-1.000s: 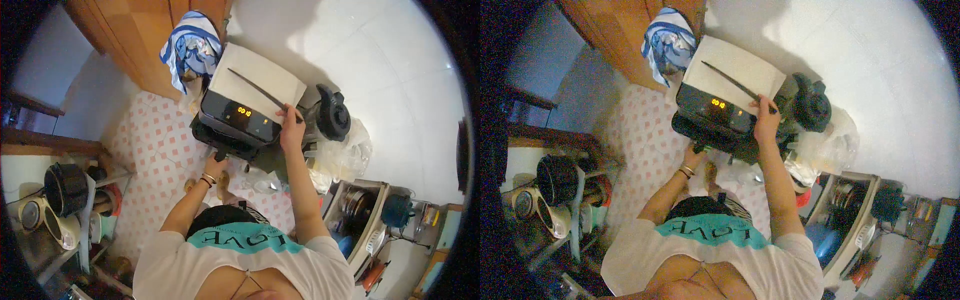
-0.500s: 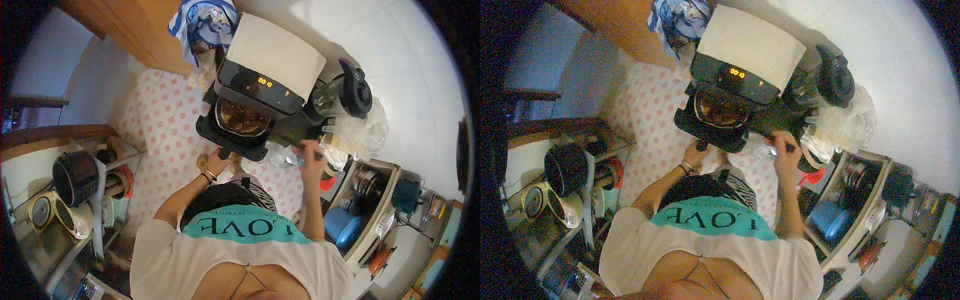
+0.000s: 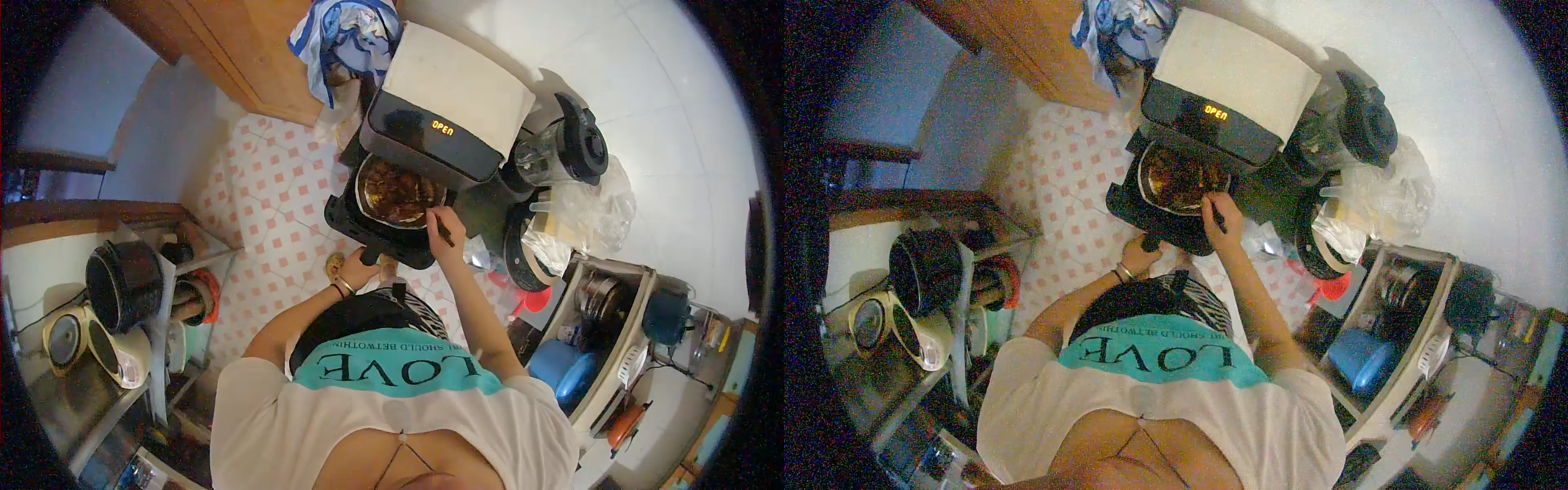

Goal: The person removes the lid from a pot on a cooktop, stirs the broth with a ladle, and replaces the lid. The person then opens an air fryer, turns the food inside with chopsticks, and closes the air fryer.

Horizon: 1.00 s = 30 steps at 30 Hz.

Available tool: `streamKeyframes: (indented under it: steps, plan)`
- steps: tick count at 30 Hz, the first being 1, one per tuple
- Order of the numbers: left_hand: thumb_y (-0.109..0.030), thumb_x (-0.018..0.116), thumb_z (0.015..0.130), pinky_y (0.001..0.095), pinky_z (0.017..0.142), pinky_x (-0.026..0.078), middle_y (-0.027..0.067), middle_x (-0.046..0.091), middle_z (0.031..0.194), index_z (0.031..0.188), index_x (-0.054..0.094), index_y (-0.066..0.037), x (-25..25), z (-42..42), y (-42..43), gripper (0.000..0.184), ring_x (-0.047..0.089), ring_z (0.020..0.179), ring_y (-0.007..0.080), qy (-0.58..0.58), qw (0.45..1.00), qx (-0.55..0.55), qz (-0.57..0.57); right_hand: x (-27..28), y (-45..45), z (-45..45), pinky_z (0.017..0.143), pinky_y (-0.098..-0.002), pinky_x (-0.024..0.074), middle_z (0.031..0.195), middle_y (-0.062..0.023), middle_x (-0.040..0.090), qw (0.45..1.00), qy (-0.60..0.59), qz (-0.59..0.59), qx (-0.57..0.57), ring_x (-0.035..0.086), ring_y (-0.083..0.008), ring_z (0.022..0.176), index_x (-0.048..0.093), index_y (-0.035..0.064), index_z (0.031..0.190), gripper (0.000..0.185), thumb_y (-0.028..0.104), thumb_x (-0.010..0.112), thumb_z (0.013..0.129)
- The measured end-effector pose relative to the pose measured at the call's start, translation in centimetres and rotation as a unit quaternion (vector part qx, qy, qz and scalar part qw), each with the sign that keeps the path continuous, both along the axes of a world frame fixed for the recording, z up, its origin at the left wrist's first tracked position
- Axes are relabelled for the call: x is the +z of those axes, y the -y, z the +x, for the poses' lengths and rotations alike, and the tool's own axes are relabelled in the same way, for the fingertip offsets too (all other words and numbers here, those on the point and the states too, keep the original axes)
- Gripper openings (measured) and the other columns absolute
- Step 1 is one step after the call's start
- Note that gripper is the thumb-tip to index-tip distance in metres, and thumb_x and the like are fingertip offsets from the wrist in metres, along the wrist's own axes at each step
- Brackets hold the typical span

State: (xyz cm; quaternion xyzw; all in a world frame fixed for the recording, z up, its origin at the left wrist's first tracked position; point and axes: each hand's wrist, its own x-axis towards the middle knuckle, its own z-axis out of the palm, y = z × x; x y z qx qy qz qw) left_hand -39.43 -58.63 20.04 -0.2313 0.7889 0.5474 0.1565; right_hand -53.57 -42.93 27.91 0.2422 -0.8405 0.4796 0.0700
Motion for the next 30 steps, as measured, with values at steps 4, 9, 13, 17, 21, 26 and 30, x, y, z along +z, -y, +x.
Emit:
streamKeyframes:
  steps: [4, 9, 13, 17, 21, 26, 30]
  plan:
    - [-0.041, 0.063, 0.064, 0.0372, 0.073, 0.047, 0.0134, 0.062, 0.084, 0.096, 0.055, -0.003, -2.0, 0.6, -0.2, 0.050, 0.060, 0.078, 0.0291, -0.035, 0.998, 0.004, -0.048, 0.5, -1.2, 1.7, 0.066, -0.0302, 0.0452, 0.079, -0.0133, 0.058, 0.997, 0.043, 0.055, 0.015, 0.058, -0.0260, 0.073, 0.056, 0.0008, 0.081, 0.009, 0.004, 0.060, 0.074]
    - [-0.049, 0.061, 0.065, 0.0391, 0.071, 0.048, 0.0110, 0.063, 0.083, 0.096, 0.056, -0.010, -0.1, 0.3, 0.3, 0.050, 0.060, 0.077, 0.0302, -0.042, 0.998, -0.014, -0.042, 2.7, -1.1, 0.5, 0.066, -0.0306, 0.0455, 0.082, -0.0136, 0.059, 0.999, 0.021, 0.019, -0.025, 0.058, -0.0275, 0.075, 0.057, 0.0015, 0.085, 0.011, 0.007, 0.060, 0.076]
    - [-0.047, 0.060, 0.067, 0.0385, 0.071, 0.048, 0.0092, 0.062, 0.087, 0.096, 0.057, -0.013, -1.9, 0.7, -0.2, 0.045, 0.059, 0.079, 0.0295, -0.064, 0.997, -0.012, -0.029, 0.7, -0.9, -0.2, 0.064, -0.0286, 0.0453, 0.081, -0.0124, 0.058, 1.000, 0.013, 0.024, -0.012, 0.058, -0.0243, 0.071, 0.057, 0.0012, 0.086, 0.011, 0.006, 0.060, 0.076]
    - [-0.045, 0.060, 0.068, 0.0378, 0.071, 0.047, 0.0090, 0.062, 0.088, 0.096, 0.057, -0.013, -3.1, 0.7, 0.0, 0.043, 0.059, 0.079, 0.0280, -0.058, 0.997, -0.034, -0.021, 2.8, -0.7, 1.7, 0.063, -0.0252, 0.0435, 0.080, -0.0107, 0.058, 0.999, -0.010, 0.033, 0.026, 0.056, -0.0182, 0.069, 0.056, -0.0003, 0.087, 0.010, 0.004, 0.059, 0.077]
    - [-0.044, 0.061, 0.068, 0.0369, 0.071, 0.046, 0.0090, 0.062, 0.087, 0.097, 0.057, -0.012, -3.1, 0.5, 0.0, 0.044, 0.058, 0.079, 0.0267, -0.053, 0.998, -0.028, -0.003, 2.2, -1.7, 2.6, 0.065, -0.0254, 0.0435, 0.081, -0.0106, 0.058, 0.999, 0.034, 0.016, 0.011, 0.056, -0.0177, 0.072, 0.056, -0.0005, 0.087, 0.011, 0.006, 0.059, 0.079]
    - [-0.042, 0.063, 0.067, 0.0364, 0.073, 0.046, 0.0097, 0.061, 0.088, 0.098, 0.056, -0.009, -2.9, 0.4, -0.2, 0.045, 0.058, 0.081, 0.0265, -0.084, 0.996, -0.018, 0.009, 1.9, -2.0, 2.2, 0.070, -0.0293, 0.0443, 0.083, -0.0117, 0.059, 0.993, 0.110, 0.003, -0.046, 0.058, -0.0234, 0.077, 0.058, 0.0016, 0.086, 0.013, 0.010, 0.061, 0.077]
    - [-0.041, 0.064, 0.067, 0.0364, 0.075, 0.046, 0.0114, 0.061, 0.091, 0.098, 0.056, -0.007, -1.6, 0.1, -0.2, 0.047, 0.058, 0.084, 0.0274, -0.023, 0.999, -0.021, 0.012, -0.6, -2.3, 1.3, 0.069, -0.0286, 0.0444, 0.083, -0.0118, 0.059, 0.995, 0.090, -0.009, -0.048, 0.058, -0.0230, 0.076, 0.059, 0.0014, 0.085, 0.013, 0.010, 0.061, 0.076]
